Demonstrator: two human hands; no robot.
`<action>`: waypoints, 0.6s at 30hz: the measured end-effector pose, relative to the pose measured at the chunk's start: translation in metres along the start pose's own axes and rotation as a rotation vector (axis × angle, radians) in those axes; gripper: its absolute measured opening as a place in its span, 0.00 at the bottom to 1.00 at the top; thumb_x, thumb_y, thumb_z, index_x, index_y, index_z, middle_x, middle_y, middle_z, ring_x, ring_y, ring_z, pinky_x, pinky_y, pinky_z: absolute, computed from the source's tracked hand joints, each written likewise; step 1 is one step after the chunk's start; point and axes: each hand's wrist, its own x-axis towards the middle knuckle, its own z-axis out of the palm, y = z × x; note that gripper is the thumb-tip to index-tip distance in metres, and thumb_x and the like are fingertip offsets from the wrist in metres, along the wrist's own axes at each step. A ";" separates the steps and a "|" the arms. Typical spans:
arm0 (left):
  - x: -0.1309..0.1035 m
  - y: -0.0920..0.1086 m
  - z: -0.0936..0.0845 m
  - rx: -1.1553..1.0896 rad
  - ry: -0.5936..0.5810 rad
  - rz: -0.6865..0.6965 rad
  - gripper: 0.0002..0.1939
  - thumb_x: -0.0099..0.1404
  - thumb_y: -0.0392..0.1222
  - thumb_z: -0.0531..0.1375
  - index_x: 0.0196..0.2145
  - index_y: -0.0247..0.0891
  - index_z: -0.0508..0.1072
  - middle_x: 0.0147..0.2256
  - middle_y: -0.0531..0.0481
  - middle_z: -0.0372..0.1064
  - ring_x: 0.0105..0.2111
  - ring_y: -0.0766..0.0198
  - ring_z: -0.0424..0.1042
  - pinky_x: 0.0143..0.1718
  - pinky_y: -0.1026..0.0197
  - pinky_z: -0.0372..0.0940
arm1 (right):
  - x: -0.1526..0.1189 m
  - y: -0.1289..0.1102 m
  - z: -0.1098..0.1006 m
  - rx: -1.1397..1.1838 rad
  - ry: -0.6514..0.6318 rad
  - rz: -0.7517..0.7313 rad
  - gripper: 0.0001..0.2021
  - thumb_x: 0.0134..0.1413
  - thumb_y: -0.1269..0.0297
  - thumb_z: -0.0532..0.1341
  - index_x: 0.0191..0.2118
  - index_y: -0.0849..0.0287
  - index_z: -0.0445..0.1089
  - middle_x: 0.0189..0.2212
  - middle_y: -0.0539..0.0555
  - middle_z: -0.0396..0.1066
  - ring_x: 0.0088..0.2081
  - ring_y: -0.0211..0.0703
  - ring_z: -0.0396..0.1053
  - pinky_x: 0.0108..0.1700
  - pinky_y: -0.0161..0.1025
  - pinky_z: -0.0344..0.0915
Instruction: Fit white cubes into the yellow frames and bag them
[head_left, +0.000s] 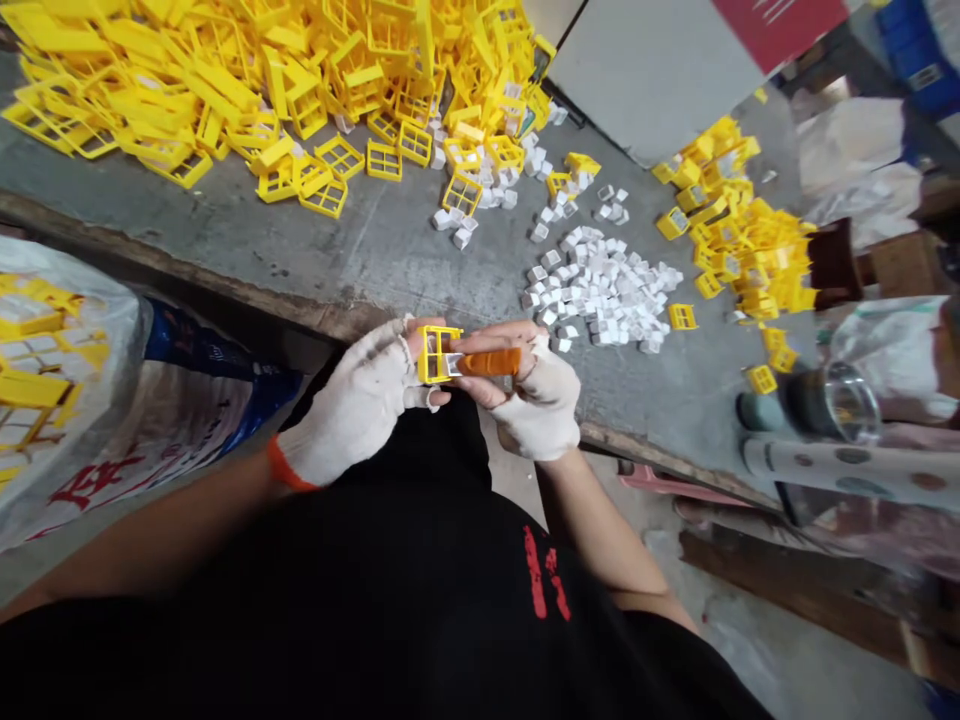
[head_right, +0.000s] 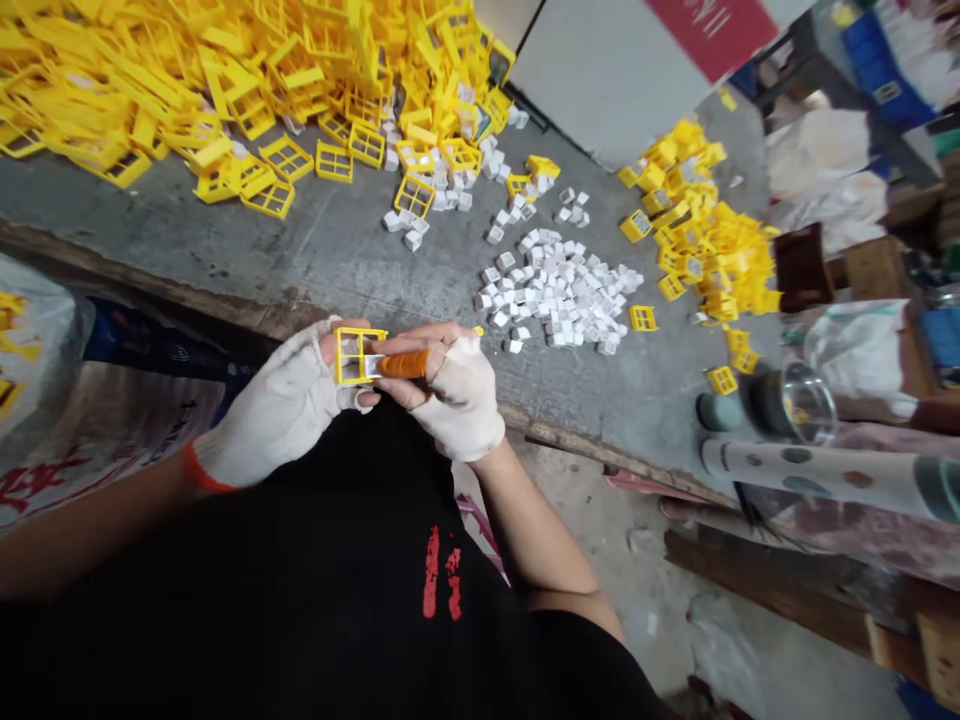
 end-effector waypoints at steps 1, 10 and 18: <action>0.000 -0.001 -0.002 -0.004 0.015 0.008 0.07 0.71 0.38 0.73 0.46 0.39 0.82 0.43 0.47 0.85 0.36 0.57 0.84 0.31 0.60 0.78 | -0.002 -0.001 0.000 -0.005 -0.027 -0.016 0.11 0.72 0.46 0.69 0.49 0.41 0.87 0.48 0.54 0.87 0.53 0.59 0.81 0.61 0.62 0.77; 0.008 0.010 -0.020 0.010 0.072 -0.013 0.10 0.73 0.47 0.71 0.44 0.39 0.80 0.42 0.43 0.84 0.35 0.53 0.83 0.29 0.57 0.76 | 0.067 0.070 -0.021 -0.387 -0.006 0.227 0.11 0.70 0.65 0.64 0.52 0.50 0.83 0.52 0.56 0.85 0.55 0.57 0.80 0.62 0.60 0.75; 0.005 0.014 -0.031 0.008 0.163 0.030 0.10 0.72 0.46 0.71 0.45 0.39 0.81 0.43 0.43 0.84 0.35 0.53 0.83 0.28 0.58 0.75 | 0.148 0.104 0.024 -0.692 -0.223 0.381 0.11 0.66 0.61 0.70 0.50 0.56 0.77 0.51 0.63 0.85 0.58 0.66 0.77 0.63 0.65 0.66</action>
